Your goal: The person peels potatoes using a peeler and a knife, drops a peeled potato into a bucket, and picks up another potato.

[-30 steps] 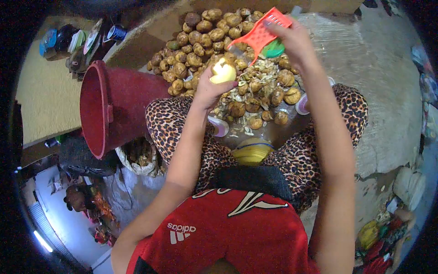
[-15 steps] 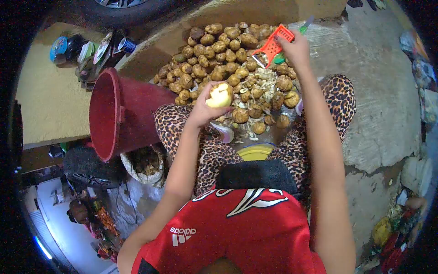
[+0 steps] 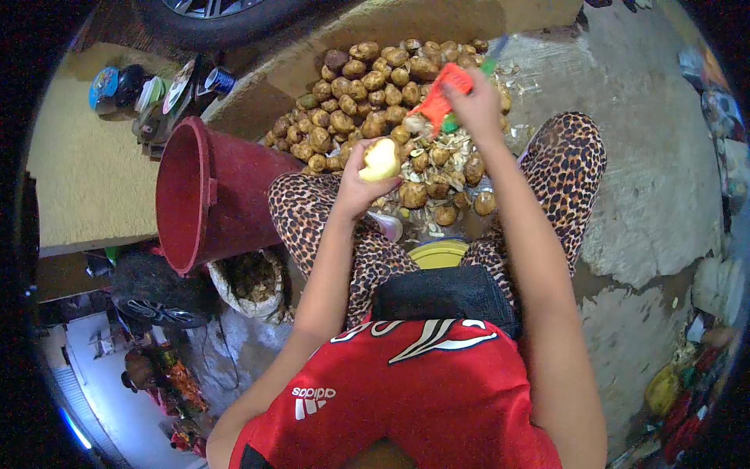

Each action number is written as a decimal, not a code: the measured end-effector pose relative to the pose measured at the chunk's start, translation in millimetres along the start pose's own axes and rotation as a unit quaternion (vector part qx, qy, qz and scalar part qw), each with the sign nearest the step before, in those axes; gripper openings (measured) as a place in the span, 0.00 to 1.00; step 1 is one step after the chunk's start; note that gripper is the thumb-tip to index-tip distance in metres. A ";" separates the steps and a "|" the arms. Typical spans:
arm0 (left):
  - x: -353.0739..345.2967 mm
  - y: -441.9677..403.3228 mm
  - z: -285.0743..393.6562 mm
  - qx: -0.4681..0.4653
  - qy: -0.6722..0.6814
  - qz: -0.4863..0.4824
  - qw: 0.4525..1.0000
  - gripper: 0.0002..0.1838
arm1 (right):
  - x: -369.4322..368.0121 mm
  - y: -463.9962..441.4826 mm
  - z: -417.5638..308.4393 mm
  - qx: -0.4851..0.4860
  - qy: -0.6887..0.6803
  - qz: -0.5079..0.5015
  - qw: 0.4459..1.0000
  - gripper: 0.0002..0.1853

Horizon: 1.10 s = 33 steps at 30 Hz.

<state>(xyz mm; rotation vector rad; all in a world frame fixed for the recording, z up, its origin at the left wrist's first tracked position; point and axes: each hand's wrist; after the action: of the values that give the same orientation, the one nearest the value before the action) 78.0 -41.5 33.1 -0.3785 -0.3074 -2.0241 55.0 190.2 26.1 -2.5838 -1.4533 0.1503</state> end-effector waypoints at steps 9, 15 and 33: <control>-6.1 -10.5 -4.4 0.097 0.302 -0.003 0.948 0.29 | -4.0 1.5 -6.1 -0.121 -0.233 -0.020 0.965 0.11; -8.0 -17.8 -13.7 0.124 0.470 -0.009 0.874 0.25 | 6.1 -7.3 -6.4 -0.139 -0.319 0.018 0.937 0.12; -14.3 -22.1 1.5 0.266 0.472 0.024 0.840 0.16 | -12.3 11.6 -9.7 -0.036 -0.097 -0.100 0.990 0.16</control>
<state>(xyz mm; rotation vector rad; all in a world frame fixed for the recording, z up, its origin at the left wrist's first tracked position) 64.9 -19.3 27.7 0.9376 -0.2093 -1.7374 60.0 172.8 33.3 -2.5182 -1.8066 0.3377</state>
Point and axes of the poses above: each hand's wrist, its own y-axis away from the middle knuckle, its own x-axis out of the back of the hand, z = x × y, and after that the axes turned 15 degrees about -y, right-handed
